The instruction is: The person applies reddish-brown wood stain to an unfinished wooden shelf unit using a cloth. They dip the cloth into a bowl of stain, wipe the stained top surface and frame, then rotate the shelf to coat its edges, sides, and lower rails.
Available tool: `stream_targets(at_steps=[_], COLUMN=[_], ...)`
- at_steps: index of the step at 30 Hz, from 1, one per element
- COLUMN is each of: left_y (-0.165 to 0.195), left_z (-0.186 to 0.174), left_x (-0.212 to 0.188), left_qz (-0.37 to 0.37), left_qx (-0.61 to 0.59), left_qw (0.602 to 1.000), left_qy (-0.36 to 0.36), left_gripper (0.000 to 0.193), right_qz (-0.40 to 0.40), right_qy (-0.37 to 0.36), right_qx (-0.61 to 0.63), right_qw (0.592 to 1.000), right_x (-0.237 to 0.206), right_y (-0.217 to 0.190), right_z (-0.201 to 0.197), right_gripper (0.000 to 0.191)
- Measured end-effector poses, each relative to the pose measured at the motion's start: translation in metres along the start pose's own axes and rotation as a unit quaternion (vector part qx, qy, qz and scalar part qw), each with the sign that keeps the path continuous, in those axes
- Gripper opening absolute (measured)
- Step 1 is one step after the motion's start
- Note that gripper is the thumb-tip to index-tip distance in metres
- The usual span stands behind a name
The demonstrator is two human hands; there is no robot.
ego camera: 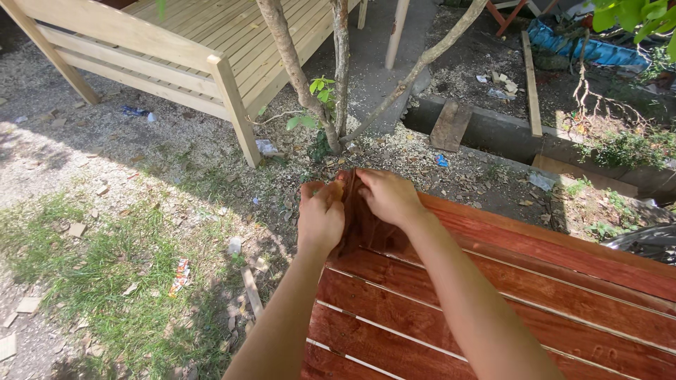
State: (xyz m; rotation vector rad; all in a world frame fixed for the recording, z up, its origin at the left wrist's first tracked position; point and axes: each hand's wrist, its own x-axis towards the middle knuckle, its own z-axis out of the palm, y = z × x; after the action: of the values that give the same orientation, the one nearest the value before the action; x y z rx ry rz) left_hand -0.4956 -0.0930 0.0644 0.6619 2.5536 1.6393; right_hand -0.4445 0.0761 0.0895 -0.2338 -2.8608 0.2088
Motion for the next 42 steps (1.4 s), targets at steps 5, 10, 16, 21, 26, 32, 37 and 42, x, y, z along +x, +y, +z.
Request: stream_targets(at_steps=[5, 10, 16, 21, 26, 32, 37, 42], left_y=[-0.002, -0.008, -0.008, -0.007, -0.02, -0.055, -0.07, -0.067], left_z=[0.003, 0.004, 0.002, -0.001, 0.005, 0.009, -0.035, -0.087], left_x=[0.004, 0.007, 0.005, 0.005, 0.01, 0.026, 0.039, 0.009], left_qz=[0.001, 0.032, 0.05, 0.027, 0.057, 0.074, -0.097, -0.138], left_qx=[-0.01, -0.052, -0.038, -0.036, -0.069, -0.114, -0.277, -0.132], left_qw=[1.0, 0.998, 0.998, 0.999, 0.995, 0.984, 0.955, 0.981], left_qy=[-0.007, 0.026, 0.024, 0.021, 0.051, 0.115, 0.031, -0.043], left_gripper=[0.041, 0.056, 0.059, 0.061, 0.062, 0.054, 0.05, 0.047], right_qz=[0.102, -0.009, -0.125, 0.105, 0.11, -0.035, -0.047, -0.115], right_qy=[-0.092, -0.019, 0.05, -0.016, 0.015, 0.164, 0.167, 0.128], right_qx=[0.082, 0.035, 0.087, 0.146, 0.132, 0.155, 0.203, 0.246], right_qw=[0.987, 0.999, 0.987, 0.984, 0.985, 0.974, 0.964, 0.954], right_x=[0.006, -0.001, 0.0, 0.035, 0.051, 0.017, -0.002, -0.048], right_y=[0.003, 0.002, 0.002, -0.023, -0.045, -0.058, -0.074, -0.125], right_z=[-0.012, 0.008, 0.014, 0.018, 0.027, 0.052, 0.051, 0.039], right_gripper=[0.043, 0.042, 0.047, 0.031, 0.033, 0.038, 0.035, 0.028])
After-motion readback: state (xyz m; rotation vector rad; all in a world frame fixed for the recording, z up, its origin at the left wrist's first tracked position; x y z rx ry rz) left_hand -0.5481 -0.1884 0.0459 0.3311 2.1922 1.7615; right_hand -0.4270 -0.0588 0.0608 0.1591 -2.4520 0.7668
